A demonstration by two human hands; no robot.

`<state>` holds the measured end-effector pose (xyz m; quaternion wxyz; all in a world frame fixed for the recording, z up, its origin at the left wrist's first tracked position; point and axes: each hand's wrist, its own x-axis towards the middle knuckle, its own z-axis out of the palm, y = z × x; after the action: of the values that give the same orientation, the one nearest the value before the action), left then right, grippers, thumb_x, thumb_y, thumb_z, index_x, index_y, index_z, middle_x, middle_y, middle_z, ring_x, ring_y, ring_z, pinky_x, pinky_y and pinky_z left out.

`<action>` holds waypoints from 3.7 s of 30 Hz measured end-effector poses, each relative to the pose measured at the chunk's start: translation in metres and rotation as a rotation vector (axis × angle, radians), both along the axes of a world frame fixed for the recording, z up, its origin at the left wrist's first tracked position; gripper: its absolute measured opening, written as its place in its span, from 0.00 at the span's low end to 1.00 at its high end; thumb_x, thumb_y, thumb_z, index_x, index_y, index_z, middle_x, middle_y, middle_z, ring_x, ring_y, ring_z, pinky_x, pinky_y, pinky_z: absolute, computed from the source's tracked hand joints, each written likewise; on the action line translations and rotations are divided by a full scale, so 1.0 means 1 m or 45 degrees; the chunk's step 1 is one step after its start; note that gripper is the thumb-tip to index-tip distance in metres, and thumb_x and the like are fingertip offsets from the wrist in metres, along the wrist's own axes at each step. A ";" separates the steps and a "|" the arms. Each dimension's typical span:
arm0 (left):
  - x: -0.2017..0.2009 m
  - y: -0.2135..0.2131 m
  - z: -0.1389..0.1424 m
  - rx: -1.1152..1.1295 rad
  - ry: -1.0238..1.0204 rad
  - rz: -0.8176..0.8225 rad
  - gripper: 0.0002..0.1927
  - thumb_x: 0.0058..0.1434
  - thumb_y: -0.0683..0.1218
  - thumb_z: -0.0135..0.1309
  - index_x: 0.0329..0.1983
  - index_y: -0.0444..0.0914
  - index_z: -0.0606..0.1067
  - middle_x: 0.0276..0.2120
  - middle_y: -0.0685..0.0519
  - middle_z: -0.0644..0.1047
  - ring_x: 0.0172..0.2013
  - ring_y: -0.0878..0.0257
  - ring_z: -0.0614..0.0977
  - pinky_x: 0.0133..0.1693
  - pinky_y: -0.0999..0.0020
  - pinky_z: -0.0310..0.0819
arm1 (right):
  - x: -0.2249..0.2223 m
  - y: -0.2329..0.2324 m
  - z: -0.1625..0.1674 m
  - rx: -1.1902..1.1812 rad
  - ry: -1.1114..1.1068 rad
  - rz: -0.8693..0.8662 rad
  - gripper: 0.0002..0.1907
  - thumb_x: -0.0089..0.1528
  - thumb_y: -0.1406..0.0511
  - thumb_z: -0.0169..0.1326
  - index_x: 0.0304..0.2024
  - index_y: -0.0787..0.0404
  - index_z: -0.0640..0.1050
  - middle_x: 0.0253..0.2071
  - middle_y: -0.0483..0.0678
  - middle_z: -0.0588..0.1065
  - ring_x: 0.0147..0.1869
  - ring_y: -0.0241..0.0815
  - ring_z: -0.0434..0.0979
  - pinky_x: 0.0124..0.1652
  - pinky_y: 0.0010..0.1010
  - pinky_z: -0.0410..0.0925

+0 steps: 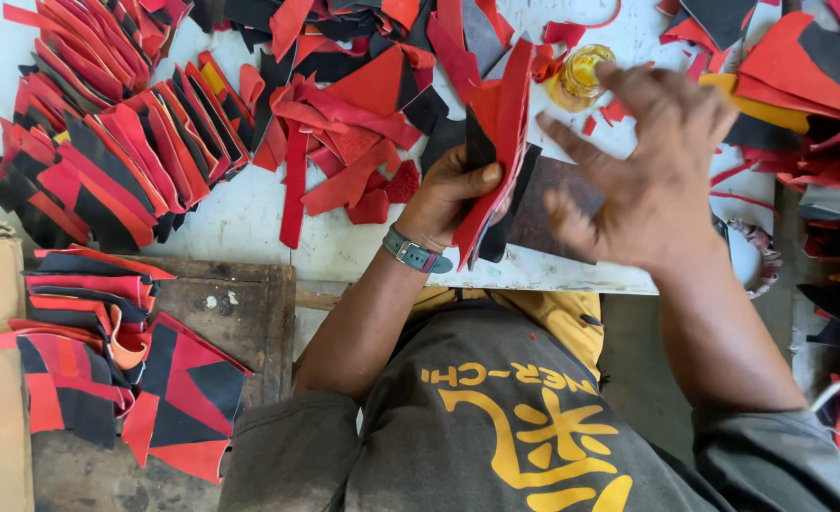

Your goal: The person uses shears to trim red and black leather pieces, then applies glue from a small jar to the edges and presses them together to form a layered assembly. The person repeats this process with multiple pieces, stacking completed units on the table.

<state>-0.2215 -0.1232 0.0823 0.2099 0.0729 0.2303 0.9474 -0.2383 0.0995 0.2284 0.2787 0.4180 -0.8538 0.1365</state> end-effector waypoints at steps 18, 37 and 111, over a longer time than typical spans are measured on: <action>0.020 0.002 0.002 -0.044 0.014 -0.051 0.11 0.65 0.41 0.63 0.50 0.37 0.79 0.39 0.51 0.82 0.35 0.63 0.83 0.36 0.69 0.78 | -0.059 0.006 -0.004 -0.264 -0.155 0.157 0.27 0.62 0.60 0.61 0.64 0.60 0.78 0.63 0.61 0.65 0.65 0.59 0.64 0.60 0.48 0.61; 0.073 0.094 0.006 -1.494 0.645 0.437 0.18 0.64 0.54 0.61 0.47 0.36 0.79 0.35 0.46 0.83 0.37 0.56 0.87 0.39 0.63 0.78 | 0.078 0.046 -0.120 -1.585 -1.646 -0.061 0.46 0.59 0.80 0.53 0.78 0.60 0.55 0.60 0.55 0.74 0.61 0.43 0.77 0.55 0.32 0.72; 0.148 -0.166 0.165 -1.969 1.377 1.224 0.10 0.71 0.46 0.59 0.50 0.36 0.77 0.47 0.47 0.81 0.46 0.56 0.85 0.48 0.63 0.78 | 0.079 -0.080 -0.058 -1.005 -1.717 1.041 0.60 0.68 0.66 0.67 0.83 0.50 0.34 0.67 0.55 0.67 0.67 0.44 0.74 0.61 0.33 0.70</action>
<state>-0.0731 -0.2891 0.2472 -0.3283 0.2327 0.8382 0.3681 -0.1591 0.0195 0.1705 -0.2313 0.3943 -0.5106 0.7282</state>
